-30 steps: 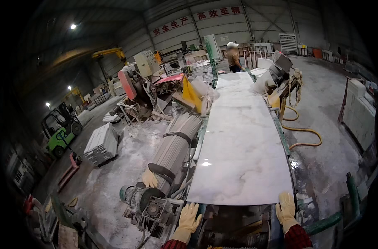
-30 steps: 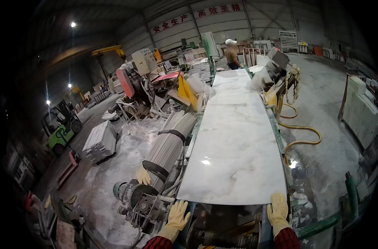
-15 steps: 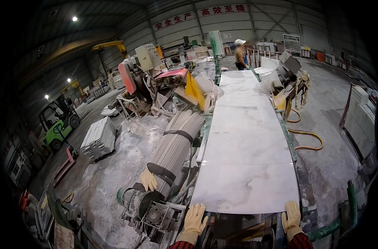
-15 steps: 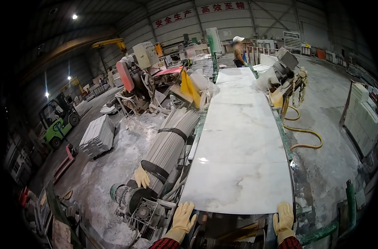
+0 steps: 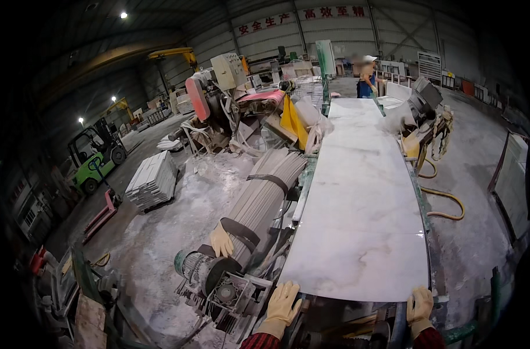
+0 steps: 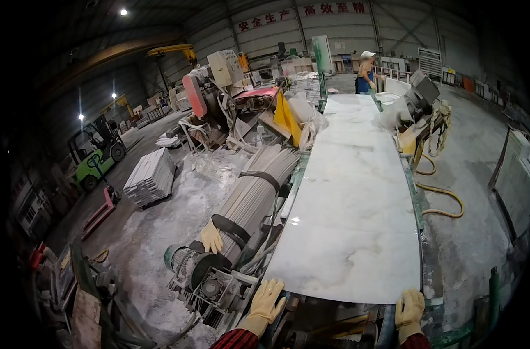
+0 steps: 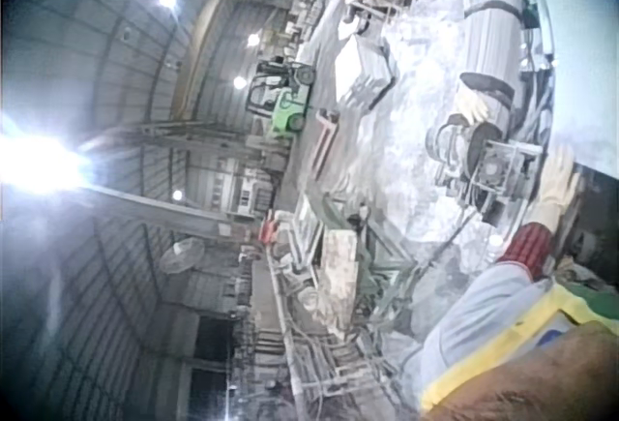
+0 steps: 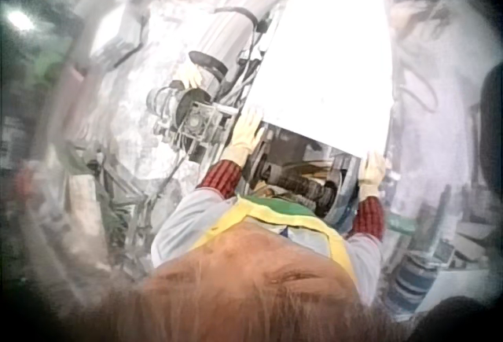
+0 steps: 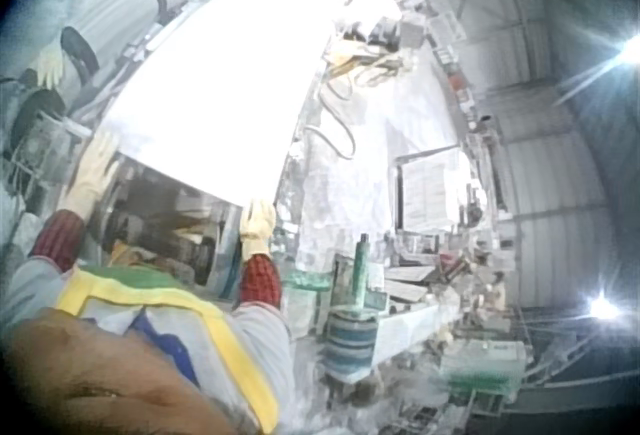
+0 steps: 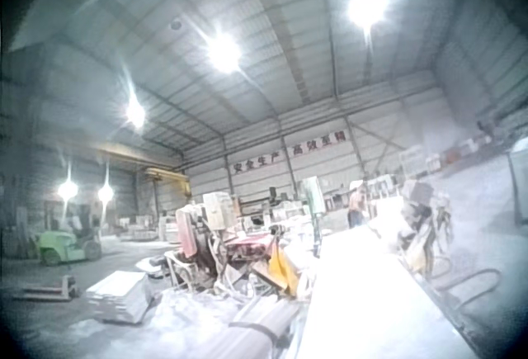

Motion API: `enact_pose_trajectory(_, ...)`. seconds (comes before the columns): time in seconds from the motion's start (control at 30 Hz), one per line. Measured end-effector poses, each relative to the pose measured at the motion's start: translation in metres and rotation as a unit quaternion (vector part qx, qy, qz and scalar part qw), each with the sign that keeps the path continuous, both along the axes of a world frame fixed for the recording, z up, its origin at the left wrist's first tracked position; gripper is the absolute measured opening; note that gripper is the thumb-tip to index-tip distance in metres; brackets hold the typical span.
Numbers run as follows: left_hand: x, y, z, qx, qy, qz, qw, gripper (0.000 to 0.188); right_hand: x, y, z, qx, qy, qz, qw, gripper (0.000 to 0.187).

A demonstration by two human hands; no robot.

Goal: The person repeatedly picks up large white stone slabs from a conveyor, carries them to a processing machine, and places them onto the machine's rollers. The person then guides the slabs through the machine as they move along the rollers. This cycle is repeated multiple times throughout the clip.

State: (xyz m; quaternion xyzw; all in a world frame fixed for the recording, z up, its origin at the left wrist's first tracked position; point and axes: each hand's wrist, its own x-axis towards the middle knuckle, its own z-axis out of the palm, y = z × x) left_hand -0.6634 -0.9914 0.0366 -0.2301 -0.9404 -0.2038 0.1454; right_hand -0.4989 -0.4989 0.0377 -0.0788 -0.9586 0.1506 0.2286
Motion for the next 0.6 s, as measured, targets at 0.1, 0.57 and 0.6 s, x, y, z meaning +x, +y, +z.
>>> enact_pose_trajectory(0.1,0.004,-0.003,0.007,-0.013,-0.017,-0.002,1.0,0.056,0.003,-0.009,-0.012,0.054,0.039,-0.01,0.998,0.039)
enact_pose_trajectory(0.57,0.004,0.001,0.008,-0.024,0.007,-0.004,1.0,0.055,-0.008,-0.012,0.012,0.068,0.071,0.029,0.995,0.043)
enact_pose_trajectory(0.6,0.003,0.0,0.005,-0.029,0.006,-0.001,1.0,0.055,-0.009,-0.01,0.012,0.044,0.063,0.031,0.997,0.041)
